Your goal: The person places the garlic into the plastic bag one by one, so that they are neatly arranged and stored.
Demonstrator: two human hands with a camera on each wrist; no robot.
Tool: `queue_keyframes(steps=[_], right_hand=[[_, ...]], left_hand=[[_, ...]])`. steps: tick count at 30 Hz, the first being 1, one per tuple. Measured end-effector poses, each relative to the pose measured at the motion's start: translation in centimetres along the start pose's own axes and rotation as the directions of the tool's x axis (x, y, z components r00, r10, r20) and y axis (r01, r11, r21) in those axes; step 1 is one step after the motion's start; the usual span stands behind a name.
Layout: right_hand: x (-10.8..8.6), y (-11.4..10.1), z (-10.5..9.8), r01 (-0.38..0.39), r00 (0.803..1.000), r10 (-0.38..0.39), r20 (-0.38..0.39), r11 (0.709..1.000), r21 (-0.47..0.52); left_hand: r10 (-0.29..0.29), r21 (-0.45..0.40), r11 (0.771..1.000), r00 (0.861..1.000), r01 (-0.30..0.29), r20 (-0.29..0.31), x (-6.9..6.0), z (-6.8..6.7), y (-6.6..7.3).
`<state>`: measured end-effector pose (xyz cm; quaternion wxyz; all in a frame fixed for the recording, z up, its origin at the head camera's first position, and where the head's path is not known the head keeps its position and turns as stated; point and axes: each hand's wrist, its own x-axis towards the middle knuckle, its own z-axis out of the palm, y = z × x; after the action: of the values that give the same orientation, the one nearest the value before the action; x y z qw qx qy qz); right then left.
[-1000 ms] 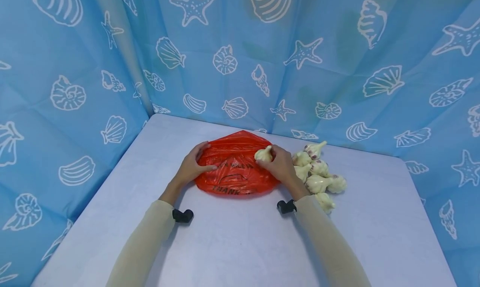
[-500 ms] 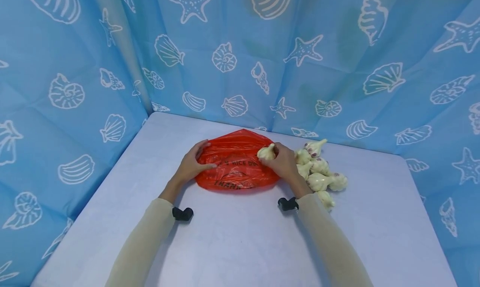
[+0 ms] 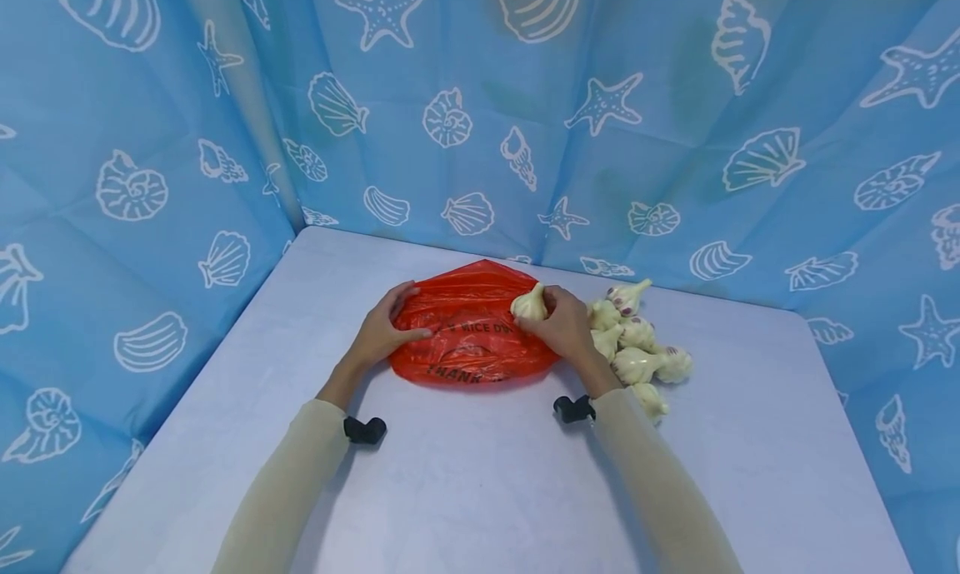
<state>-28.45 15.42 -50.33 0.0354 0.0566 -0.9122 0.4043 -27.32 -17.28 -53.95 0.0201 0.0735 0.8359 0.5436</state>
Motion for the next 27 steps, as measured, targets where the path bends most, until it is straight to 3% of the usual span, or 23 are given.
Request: queue_keyframes(steps=[8, 14, 17, 20, 23, 27], right_hand=[[-0.4, -0.8, -0.7, -0.068, 0.993, 0.07, 0.1, 0.997, -0.024], [-0.4, -1.4, -0.8, -0.013, 0.991, 0.03, 0.131, 0.991, -0.131], [-0.3, -1.4, -0.7, -0.006, 0.994, 0.026, 0.11, 0.984, -0.178], [-0.4, -1.4, -0.5, -0.012, 0.995, 0.031, 0.098, 0.981, -0.195], [-0.5, -1.3, -0.3, -0.016, 0.995, 0.037, 0.098, 0.979, -0.201], [-0.5, -1.2, -0.3, -0.028, 0.994, 0.05, 0.1, 0.978, -0.208]], left_hand=[[0.009, -0.022, 1.0, 1.0, -0.009, 0.014, 0.0, 0.0, 0.0], [-0.023, 0.004, 1.0, 1.0, 0.024, -0.007, 0.3, -0.2, 0.1], [-0.002, 0.04, 0.999, 1.0, 0.003, -0.015, 0.6, -0.2, 0.3], [0.065, 0.123, 0.99, 0.998, -0.063, -0.019, 0.6, -0.2, 0.6], [0.165, 0.242, 0.957, 0.986, -0.16, -0.001, 0.4, -0.1, 1.3], [0.268, 0.404, 0.865, 0.955, -0.296, 0.126, 0.5, 0.0, 3.0]])
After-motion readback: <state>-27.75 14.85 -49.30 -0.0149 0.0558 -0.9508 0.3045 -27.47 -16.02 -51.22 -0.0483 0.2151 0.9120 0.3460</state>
